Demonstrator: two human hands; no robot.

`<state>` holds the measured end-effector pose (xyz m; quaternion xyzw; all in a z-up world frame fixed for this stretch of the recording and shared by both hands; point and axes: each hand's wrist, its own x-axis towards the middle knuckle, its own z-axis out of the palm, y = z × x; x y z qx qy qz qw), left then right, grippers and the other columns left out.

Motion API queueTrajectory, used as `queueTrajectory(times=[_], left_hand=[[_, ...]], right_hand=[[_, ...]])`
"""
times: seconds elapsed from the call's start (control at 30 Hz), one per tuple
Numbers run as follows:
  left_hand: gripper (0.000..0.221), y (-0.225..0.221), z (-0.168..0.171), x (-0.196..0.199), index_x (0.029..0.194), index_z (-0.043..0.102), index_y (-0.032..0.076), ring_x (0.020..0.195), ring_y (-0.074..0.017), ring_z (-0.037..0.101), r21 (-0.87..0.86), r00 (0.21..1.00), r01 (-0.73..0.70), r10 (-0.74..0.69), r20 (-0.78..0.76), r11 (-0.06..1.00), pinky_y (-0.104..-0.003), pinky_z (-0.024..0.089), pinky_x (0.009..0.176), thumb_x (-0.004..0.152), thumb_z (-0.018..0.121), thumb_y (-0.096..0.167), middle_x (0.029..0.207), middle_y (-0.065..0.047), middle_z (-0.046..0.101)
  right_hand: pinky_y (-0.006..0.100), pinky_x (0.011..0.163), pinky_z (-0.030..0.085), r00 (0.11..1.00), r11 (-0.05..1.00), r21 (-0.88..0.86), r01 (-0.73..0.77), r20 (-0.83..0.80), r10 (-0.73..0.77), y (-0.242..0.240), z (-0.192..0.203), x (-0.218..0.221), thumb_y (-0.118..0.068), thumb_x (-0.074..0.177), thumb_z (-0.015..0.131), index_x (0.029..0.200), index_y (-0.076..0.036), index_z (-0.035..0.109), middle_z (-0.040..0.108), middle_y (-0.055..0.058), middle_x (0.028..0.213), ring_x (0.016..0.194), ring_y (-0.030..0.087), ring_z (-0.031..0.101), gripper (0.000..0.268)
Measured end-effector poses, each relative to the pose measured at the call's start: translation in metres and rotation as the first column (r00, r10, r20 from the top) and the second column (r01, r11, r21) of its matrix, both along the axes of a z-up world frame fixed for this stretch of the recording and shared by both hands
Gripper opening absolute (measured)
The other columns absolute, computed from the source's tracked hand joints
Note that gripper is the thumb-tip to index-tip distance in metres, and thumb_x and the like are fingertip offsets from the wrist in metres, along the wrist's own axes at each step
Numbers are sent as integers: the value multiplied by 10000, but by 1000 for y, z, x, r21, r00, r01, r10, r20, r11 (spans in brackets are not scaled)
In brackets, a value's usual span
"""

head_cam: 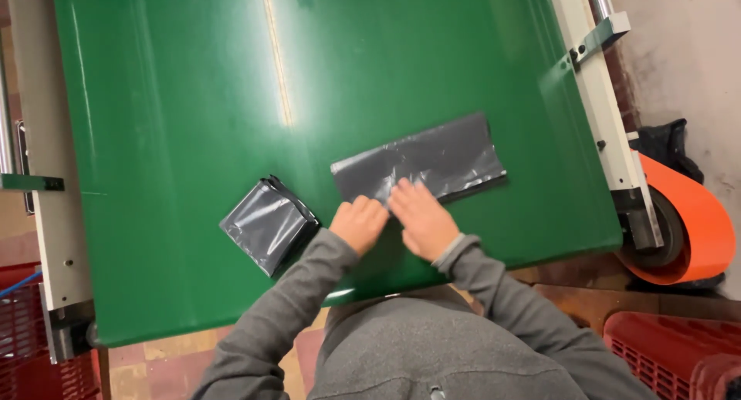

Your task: The recorder takes black plastic bags from a conveyor belt, folds them neatly, and places them into a red collection crate.

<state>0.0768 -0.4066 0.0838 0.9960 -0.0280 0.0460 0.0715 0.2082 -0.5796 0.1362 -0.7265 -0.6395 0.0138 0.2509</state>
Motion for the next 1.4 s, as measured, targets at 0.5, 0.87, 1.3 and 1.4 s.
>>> queueTrajectory(times=[0.5,0.87,1.3,1.4], left_hand=[[591,15,-46,155,1084,757,131,906,-199,737,-802,792,-557,-155,-591,213,-345,540,794,943,476,632,1034,-90,789],[321,-56,-55,169,1048,556,118,720,-361,702,-487,874,-402,484,50,776,-523,550,614,1003,619,430,967,-111,635],[240,27,74,-12,921,603,124,829,-308,665,-611,874,96,227,429,786,-439,546,664,946,695,344,956,-82,585],[253,117,108,-93,976,634,111,798,-358,690,-608,911,-91,312,269,789,-471,549,624,914,692,349,970,-116,639]], right_hand=[[534,965,522,-596,793,-313,523,-800,77,-111,-97,49,-239,1073,459,1289,-41,559,641,168,1334,1177,351,651,309],[394,649,516,-315,688,-369,625,-925,-211,-128,-148,82,-152,1015,598,1226,-25,537,654,118,1078,855,244,640,253],[388,1212,461,364,730,405,550,-903,226,-6,-28,-34,-94,989,685,1501,-40,445,565,91,1457,1354,222,575,568],[362,1186,436,512,804,328,496,-858,34,67,-35,-84,-53,887,714,1527,-21,463,566,71,1429,1329,202,561,688]])
